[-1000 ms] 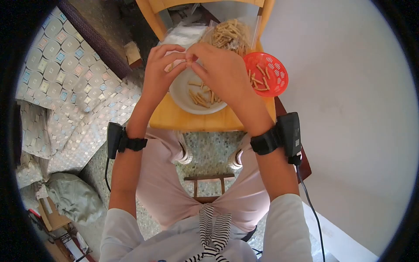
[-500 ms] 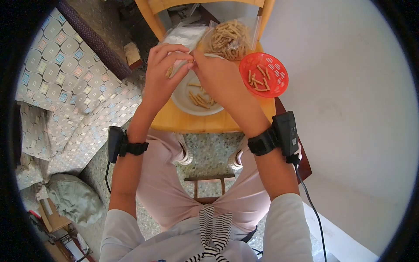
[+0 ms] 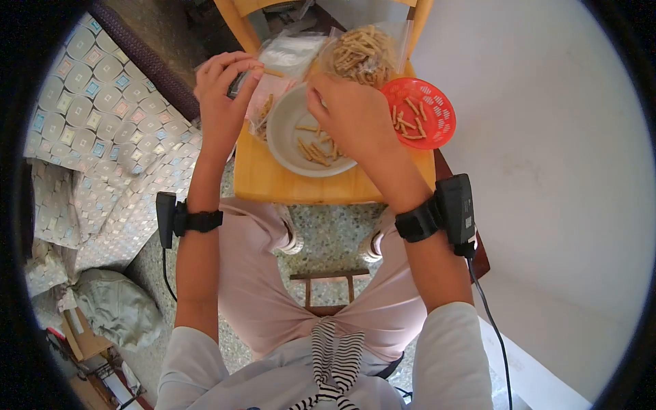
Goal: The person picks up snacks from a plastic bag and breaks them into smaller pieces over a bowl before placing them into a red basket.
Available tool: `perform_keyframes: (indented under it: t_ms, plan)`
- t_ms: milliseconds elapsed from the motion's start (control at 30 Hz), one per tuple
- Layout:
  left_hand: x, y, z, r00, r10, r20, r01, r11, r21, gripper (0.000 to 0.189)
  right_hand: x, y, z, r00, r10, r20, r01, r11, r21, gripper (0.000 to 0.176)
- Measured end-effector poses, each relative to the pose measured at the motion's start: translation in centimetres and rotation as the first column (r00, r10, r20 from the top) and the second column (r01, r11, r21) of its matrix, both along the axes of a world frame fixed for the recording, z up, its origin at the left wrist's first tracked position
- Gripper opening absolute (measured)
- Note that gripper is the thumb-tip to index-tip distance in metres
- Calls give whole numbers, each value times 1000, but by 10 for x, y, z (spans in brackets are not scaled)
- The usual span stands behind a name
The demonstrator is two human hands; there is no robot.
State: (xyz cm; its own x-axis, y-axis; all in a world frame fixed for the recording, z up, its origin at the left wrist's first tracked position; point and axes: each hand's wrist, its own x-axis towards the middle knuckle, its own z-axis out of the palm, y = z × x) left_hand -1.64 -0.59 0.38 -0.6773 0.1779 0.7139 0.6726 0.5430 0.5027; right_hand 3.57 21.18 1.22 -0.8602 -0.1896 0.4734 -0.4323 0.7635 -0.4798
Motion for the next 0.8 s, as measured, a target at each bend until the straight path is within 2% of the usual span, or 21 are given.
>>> perform_keyframes:
  t_ms: [33,67,100,167,200,267,300,367,500,567,600,667,700,767,800]
  plan:
    - [5,-2,3,982,150,-111,-168,970,-177,12,0,2,-6,1000,24,10,-24,999,29,16]
    - [8,-4,5,931,272,-245,-343,882,-324,13,0,3,-10,999,48,19,-49,997,59,16]
    - [7,-6,4,930,273,-246,-344,881,-326,13,1,2,-12,999,49,18,-50,997,57,16]
    - [5,-13,-3,912,320,-256,-404,809,-427,11,4,2,-17,981,128,145,-160,957,241,14]
    - [3,-16,-9,913,319,-255,-403,809,-428,11,3,2,-25,981,127,147,-160,957,241,14]
    - [0,-21,-20,911,395,-118,-400,775,-489,10,2,1,-43,945,237,226,-295,914,277,16]
    - [1,-22,-21,911,396,-116,-399,774,-491,10,4,-3,-43,944,238,228,-297,915,275,16]
    - [1,-22,-24,935,344,-82,-330,766,-551,10,8,-10,-43,899,161,406,-293,912,287,17]
    - [-1,-18,-25,927,366,-86,-352,765,-539,10,5,-14,-70,926,164,340,-277,907,317,19]
    - [-3,-16,-20,959,275,-74,-280,864,-418,10,4,-17,-82,952,60,299,-185,893,409,22]
    - [-4,-15,-19,958,277,-73,-282,861,-423,10,4,-20,-83,952,65,300,-189,895,405,22]
    - [-4,-10,-17,966,229,-117,-256,895,-364,12,6,-25,-84,966,-38,256,-110,835,539,24]
    - [-4,-9,-16,966,230,-115,-256,895,-366,12,6,-27,-82,965,-37,258,-112,836,537,24]
    - [-3,-5,-14,970,220,-100,-241,905,-351,12,4,-27,-78,911,-84,405,-177,805,567,22]
    - [-3,-3,-15,971,220,-98,-240,905,-350,12,3,-27,-78,910,-85,406,-178,804,567,22]
